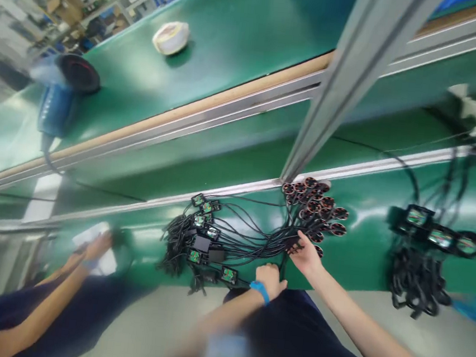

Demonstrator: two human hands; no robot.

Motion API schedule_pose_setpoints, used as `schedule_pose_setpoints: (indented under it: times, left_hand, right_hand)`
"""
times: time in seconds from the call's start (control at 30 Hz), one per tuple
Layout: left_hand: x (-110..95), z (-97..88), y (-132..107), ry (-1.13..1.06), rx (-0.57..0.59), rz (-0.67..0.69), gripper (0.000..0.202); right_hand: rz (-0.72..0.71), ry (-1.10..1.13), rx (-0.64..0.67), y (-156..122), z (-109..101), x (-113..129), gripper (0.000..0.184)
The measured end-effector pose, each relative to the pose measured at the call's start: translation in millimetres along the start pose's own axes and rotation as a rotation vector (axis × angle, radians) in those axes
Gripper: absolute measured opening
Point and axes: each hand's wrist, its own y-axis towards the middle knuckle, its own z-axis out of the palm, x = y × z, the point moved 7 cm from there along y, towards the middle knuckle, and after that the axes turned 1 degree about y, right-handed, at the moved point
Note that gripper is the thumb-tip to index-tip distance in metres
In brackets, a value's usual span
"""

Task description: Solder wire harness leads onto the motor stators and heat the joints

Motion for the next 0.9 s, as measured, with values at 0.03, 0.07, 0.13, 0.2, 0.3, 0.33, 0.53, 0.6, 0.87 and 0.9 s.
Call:
schedule_pose_setpoints:
  times: [0.03,0.07,0.13,0.2,0.3,0.33,0.53,0.6,0.87,0.9]
  left_hand:
    - [1,-1.5,2,-0.011,-0.018,-0.021,0.043]
    - [4,-4.4,4,-0.023,-0.045,-0.04,0.038]
    - [12,-13.6,4,-0.045,-0.114,-0.072,0.033]
    - [22,-25.2,3,-0.067,-0.18,-0.09,0.031]
    - [35,-49.3,0,-0.094,-0.281,-0.078,0.028]
    - [39,-60.2,0,-0.097,-0.325,-0.07,0.029]
    - [44,-146.2,37,-0.057,-0.531,0.052,0.04]
    - [32,-172.8,64,-0.036,-0.559,0.136,0.045]
    - [-21,-167.1,110,0.026,-0.411,0.333,0.046]
    - [-24,-156.5,103,0.031,-0.384,0.344,0.047]
  right_hand:
    - [0.021,-0.009,-0.006,3,0,1,0.023]
    - [0.038,-0.02,-0.012,6,1,2,0.023]
    - [0.054,-0.041,-0.02,12,3,4,0.018]
    - [0.034,-0.054,-0.027,16,6,5,0.012]
    - [-0.066,-0.048,-0.045,18,9,4,0.012]
    - [-0.106,-0.04,-0.056,18,10,3,0.015]
    - [-0.249,0.017,-0.083,22,14,-1,0.032]
    - [-0.272,0.034,-0.083,26,16,-1,0.04]
    - [-0.27,0.022,-0.097,35,16,-6,0.046]
    - [-0.277,0.02,-0.104,36,15,-5,0.045]
